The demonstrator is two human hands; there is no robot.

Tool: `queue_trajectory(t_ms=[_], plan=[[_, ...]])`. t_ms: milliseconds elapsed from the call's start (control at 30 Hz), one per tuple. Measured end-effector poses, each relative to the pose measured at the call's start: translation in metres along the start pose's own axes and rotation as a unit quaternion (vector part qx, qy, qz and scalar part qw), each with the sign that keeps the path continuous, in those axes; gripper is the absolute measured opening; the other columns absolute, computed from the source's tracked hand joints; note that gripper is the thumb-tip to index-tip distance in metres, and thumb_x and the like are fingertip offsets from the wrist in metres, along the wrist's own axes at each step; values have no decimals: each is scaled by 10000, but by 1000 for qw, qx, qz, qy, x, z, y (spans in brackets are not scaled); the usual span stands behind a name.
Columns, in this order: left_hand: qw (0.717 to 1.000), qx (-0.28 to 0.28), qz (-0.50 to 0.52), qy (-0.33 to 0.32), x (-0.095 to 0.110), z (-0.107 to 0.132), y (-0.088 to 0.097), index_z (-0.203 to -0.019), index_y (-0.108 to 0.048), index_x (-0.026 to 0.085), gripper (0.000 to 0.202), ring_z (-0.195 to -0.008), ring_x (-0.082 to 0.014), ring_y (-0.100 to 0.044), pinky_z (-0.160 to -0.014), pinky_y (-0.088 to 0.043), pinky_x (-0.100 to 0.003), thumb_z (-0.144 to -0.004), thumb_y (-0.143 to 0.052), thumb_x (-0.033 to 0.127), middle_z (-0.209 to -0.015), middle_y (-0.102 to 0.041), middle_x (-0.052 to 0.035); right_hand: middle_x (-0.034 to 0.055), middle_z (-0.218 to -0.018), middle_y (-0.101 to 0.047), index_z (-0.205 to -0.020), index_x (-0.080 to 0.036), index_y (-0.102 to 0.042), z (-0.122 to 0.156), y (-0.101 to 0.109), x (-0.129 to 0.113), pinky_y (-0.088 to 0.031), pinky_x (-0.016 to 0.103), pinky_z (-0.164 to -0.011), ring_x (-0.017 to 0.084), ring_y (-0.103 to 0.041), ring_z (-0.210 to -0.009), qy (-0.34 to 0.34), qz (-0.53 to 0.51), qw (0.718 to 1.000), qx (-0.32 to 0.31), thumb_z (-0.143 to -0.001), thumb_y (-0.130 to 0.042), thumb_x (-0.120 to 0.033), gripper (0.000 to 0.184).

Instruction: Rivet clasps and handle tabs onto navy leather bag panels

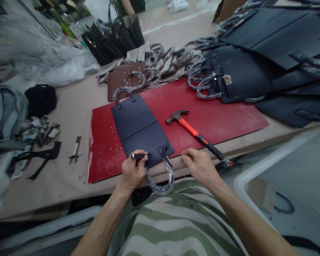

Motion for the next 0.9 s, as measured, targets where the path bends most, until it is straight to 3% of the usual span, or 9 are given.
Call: queue_trajectory(t_ms=[167, 333, 400, 500, 600, 667, 733, 800, 900], plan=[[1000, -16, 2, -3, 3, -3, -3, -1020, -593, 178, 100, -817, -177, -716, -762, -566, -262, -939, -536, 181, -901, -715, -70, 164, -1053, -682, -1066, -137, -674, -16, 46, -14, -488, 399, -803, 294, -638, -930, 112, 240, 946, 186, -847, -590, -321, 299], [999, -23, 23, 13, 2, -4, -7, -1033, -577, 187, 109, -795, -171, -705, -747, -551, -253, -930, -546, 172, -900, -705, -61, 179, -973, -645, -959, -134, -647, -47, 50, -12, -456, 384, -738, 303, -605, -885, 99, 414, 899, 104, -841, -605, -293, 202], [999, -20, 28, 16, 2, -4, -8, -1023, -578, 186, 101, -782, -168, -695, -737, -544, -250, -927, -547, 172, -881, -696, -57, 117, -823, -628, -819, -168, -600, -58, 54, -8, -434, 332, -663, 236, -588, -745, 57, 354, 931, 66, -798, -614, -240, 76], [999, -12, 33, 21, 2, -2, -8, -1005, -579, 189, 90, -761, -161, -682, -723, -535, -244, -924, -544, 173, -863, -686, -48, 19, -623, -555, -725, -211, -506, -65, 50, 5, -393, 266, -521, 154, -503, -553, -68, 62, 994, -58, -696, -652, -223, 150], [999, -7, 36, 27, 1, -1, -10, -998, -578, 194, 86, -783, -165, -684, -733, -534, -247, -923, -538, 179, -868, -686, -47, -6, -610, -541, -747, -213, -479, -55, 33, -1, -352, 227, -416, 99, -417, -446, -161, -182, 954, -175, -679, -652, -288, 200], [999, -10, 39, 30, 0, -1, -11, -989, -575, 197, 78, -789, -169, -682, -732, -533, -251, -922, -538, 181, -860, -681, -45, -25, -606, -511, -753, -210, -473, -43, 29, -13, -294, 210, -368, 70, -345, -399, -173, -221, 943, -179, -729, -632, -357, 218], [998, -11, 43, 34, 0, -1, -11, -981, -570, 200, 72, -782, -172, -679, -721, -531, -252, -920, -537, 179, -847, -676, -43, -47, -558, -454, -734, -215, -464, -30, 34, -33, -259, 206, -357, 71, -327, -382, -125, -192, 965, -129, -839, -560, -442, 268], [998, -12, 44, 37, 0, -1, -12, -979, -566, 202, 73, -778, -173, -679, -716, -530, -254, -919, -534, 175, -841, -674, -43, -47, -528, -441, -717, -222, -453, -15, 47, -63, -283, 217, -383, 90, -379, -396, 3, -90, 995, -47, -935, -456, -493, 347], [998, -14, 41, 38, 0, -2, -12, -969, -565, 204, 73, -782, -178, -679, -719, -531, -258, -917, -527, 170, -835, -673, -46, -41, -542, -487, -766, -223, -472, 14, 59, -107, -303, 242, -440, 107, -446, -425, 231, 74, 969, 39, -988, -421, -425, 305]])
Point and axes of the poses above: each hand's wrist, its own z-axis away from the middle knuckle, its own y-axis out of the back of the hand, x = y × z, the point moved 6 cm from there along -z, towards the middle knuckle
